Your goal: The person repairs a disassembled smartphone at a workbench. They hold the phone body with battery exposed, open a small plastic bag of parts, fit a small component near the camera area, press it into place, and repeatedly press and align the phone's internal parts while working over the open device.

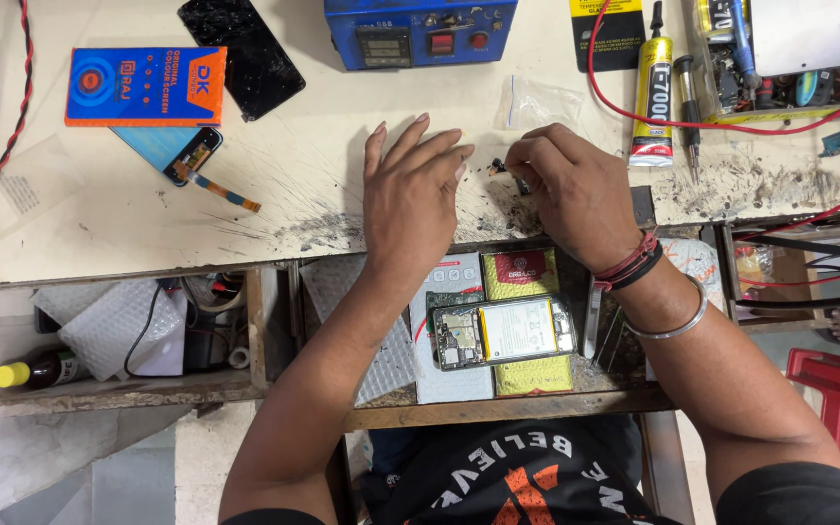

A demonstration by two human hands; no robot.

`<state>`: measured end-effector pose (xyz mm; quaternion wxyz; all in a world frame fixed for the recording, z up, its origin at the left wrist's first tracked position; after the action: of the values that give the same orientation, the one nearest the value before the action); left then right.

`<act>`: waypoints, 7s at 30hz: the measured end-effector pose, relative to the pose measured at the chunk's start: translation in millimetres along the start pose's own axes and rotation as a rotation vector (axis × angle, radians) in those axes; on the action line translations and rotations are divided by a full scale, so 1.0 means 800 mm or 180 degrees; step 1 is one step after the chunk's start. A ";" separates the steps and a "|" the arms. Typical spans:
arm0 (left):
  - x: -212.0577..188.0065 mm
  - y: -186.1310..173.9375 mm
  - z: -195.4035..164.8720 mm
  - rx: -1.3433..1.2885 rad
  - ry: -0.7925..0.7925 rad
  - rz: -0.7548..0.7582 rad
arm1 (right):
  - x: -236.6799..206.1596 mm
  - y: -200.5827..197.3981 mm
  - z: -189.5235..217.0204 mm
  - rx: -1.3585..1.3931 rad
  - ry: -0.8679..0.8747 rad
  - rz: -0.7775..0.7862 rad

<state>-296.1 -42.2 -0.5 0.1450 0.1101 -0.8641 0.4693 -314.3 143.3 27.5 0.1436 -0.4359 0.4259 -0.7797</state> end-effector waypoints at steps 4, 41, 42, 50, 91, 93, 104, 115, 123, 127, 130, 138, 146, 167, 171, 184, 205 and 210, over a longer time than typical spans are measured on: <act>0.002 0.000 0.002 -0.0310 -0.0073 0.0087 | 0.001 -0.002 0.003 0.0066 0.0032 -0.0060; -0.013 0.003 -0.007 -0.0451 0.0435 0.0001 | -0.004 0.005 -0.007 0.0261 -0.0188 0.0066; -0.012 0.002 -0.006 -0.0444 0.0472 -0.0011 | -0.004 0.006 -0.006 0.0221 -0.0196 0.0058; -0.012 -0.003 -0.004 -0.0416 0.0491 0.0008 | -0.001 0.009 0.001 -0.0027 -0.0259 0.0109; -0.008 0.007 -0.011 -0.0345 0.0320 0.0153 | 0.018 0.003 0.021 -0.1374 -0.1144 0.1146; -0.008 0.009 -0.009 -0.0384 0.0308 0.0095 | 0.017 0.006 0.015 -0.1258 -0.1064 0.1190; -0.007 0.004 0.003 -0.0367 0.0211 0.0176 | 0.030 0.015 0.006 -0.0561 -0.0746 0.0925; -0.011 0.003 0.016 -0.0541 0.0036 0.0089 | 0.036 0.016 -0.009 -0.0213 -0.0023 0.0707; -0.010 0.002 0.017 -0.0608 -0.0075 0.0098 | 0.037 0.019 0.001 -0.0577 -0.0247 0.0775; -0.011 0.000 0.017 -0.0631 -0.0085 0.0091 | 0.036 0.017 0.002 -0.0661 -0.0304 0.0784; -0.011 -0.001 0.017 -0.0646 -0.0117 0.0110 | 0.036 0.017 0.002 -0.0551 -0.0301 0.0740; -0.008 -0.003 0.012 -0.0733 -0.0225 0.0041 | 0.037 0.013 -0.001 -0.0489 -0.0235 0.0734; -0.007 0.002 0.008 -0.0759 -0.0181 0.0040 | 0.029 0.016 -0.011 -0.0488 -0.0194 0.0793; -0.009 -0.008 0.011 -0.0772 -0.0318 0.0176 | 0.035 0.014 0.013 -0.0263 -0.0148 0.0430; -0.011 -0.009 0.012 -0.0778 -0.0257 0.0058 | 0.036 0.013 0.020 -0.0456 -0.0258 0.0347; -0.013 -0.011 0.014 -0.0845 -0.0231 0.0041 | 0.036 0.010 0.036 -0.0780 -0.0481 0.0465; -0.012 -0.010 0.016 -0.0888 -0.0338 0.0068 | 0.039 0.018 0.037 -0.0918 -0.0808 0.0646; -0.011 -0.010 0.014 -0.0898 -0.0297 0.0046 | 0.037 0.018 0.027 -0.0498 -0.0607 0.0452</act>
<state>-286.9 -55.4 -3.2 0.1153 0.1042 -0.9280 0.3386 -316.1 105.4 38.0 0.2037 -0.4867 0.4996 -0.6871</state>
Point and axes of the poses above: each hand's wrist, its own x-axis towards the middle knuckle, its own y-axis out of the palm, z = x × y, the point moved 3 cm from there along x, towards the middle knuckle, and after that the axes turned 11 degrees about -y, right-handed, at the moved point
